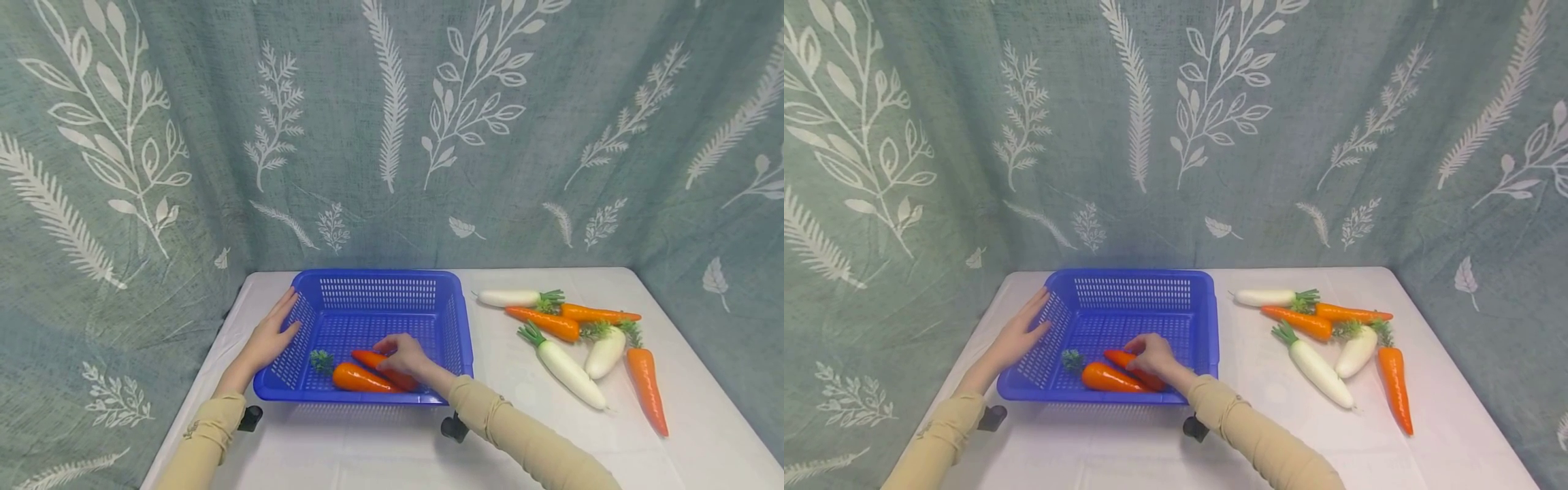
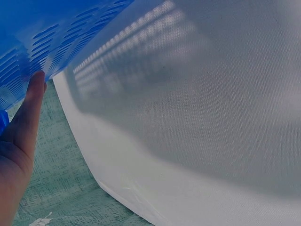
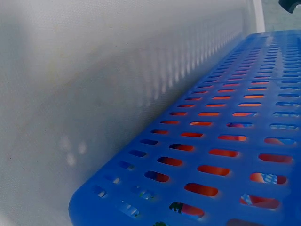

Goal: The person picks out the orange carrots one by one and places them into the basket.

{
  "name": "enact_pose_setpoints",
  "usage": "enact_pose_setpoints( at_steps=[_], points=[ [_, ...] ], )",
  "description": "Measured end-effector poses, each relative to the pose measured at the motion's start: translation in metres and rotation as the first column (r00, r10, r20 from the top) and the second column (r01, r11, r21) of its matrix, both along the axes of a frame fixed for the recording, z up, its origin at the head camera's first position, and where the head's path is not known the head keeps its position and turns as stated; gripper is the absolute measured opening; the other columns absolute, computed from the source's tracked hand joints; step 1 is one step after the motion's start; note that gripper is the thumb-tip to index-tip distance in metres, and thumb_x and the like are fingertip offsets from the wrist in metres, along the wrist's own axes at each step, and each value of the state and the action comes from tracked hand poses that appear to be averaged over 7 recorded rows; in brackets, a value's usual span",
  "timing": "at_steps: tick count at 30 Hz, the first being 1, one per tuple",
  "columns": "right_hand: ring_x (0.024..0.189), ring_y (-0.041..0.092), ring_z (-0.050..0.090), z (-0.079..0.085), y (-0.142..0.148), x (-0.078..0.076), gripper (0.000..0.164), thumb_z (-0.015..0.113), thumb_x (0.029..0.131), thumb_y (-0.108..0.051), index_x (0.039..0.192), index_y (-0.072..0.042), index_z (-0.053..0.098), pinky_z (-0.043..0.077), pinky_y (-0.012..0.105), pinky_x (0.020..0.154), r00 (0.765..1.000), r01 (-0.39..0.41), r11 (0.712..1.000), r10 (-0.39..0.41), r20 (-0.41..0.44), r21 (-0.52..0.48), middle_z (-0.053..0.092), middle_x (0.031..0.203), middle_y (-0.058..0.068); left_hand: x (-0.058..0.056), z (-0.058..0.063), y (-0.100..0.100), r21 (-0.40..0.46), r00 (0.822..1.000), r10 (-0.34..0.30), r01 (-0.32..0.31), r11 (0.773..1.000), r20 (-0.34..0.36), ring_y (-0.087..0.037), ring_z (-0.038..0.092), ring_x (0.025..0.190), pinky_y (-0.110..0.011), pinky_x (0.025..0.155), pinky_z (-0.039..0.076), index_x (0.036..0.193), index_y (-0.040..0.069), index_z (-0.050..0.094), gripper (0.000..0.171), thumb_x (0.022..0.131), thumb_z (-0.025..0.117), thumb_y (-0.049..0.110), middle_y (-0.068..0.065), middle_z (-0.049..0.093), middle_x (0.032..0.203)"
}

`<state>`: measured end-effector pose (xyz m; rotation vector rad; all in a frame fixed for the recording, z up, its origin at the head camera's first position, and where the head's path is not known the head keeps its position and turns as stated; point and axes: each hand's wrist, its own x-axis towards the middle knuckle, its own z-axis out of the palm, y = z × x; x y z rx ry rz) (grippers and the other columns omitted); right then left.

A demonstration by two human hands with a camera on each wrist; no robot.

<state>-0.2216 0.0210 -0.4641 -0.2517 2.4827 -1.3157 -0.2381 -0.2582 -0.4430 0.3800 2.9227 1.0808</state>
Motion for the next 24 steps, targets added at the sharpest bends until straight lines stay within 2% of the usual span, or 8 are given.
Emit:
enact_pose_setpoints(
  at_steps=[14, 24],
  points=[
    [0.093, 0.027, 0.066, 0.0016, 0.0001, -0.0022, 0.033, 0.076, 0.071, -0.001, 0.103, -0.002, 0.07, 0.054, 0.037, 0.087, 1.0, 0.014, 1.0, -0.014, 0.008, -0.021, 0.07, 0.104, 0.015, -0.0003, 0.0003, -0.0003, -0.002, 1.0, 0.002, -0.002, 1.0, -0.021, -0.045, 0.017, 0.142, -0.061, 0.114, 0.019, 0.148, -0.004, 0.024, 0.059, 0.096, 0.048, 0.011, -0.021, 0.015, 0.157],
    [0.098, 0.03, 0.065, 0.0029, 0.0009, 0.0003, 0.034, 0.075, 0.072, -0.001, 0.106, 0.0, 0.068, 0.055, 0.037, 0.086, 0.999, 0.026, 0.997, -0.024, 0.028, -0.068, 0.069, 0.107, 0.017, 0.0013, -0.0001, 0.0003, 0.013, 0.999, -0.011, 0.012, 1.0, -0.031, -0.046, 0.018, 0.142, -0.06, 0.114, 0.019, 0.147, -0.006, 0.025, 0.058, 0.096, 0.048, 0.009, -0.023, 0.016, 0.157]
  ],
)
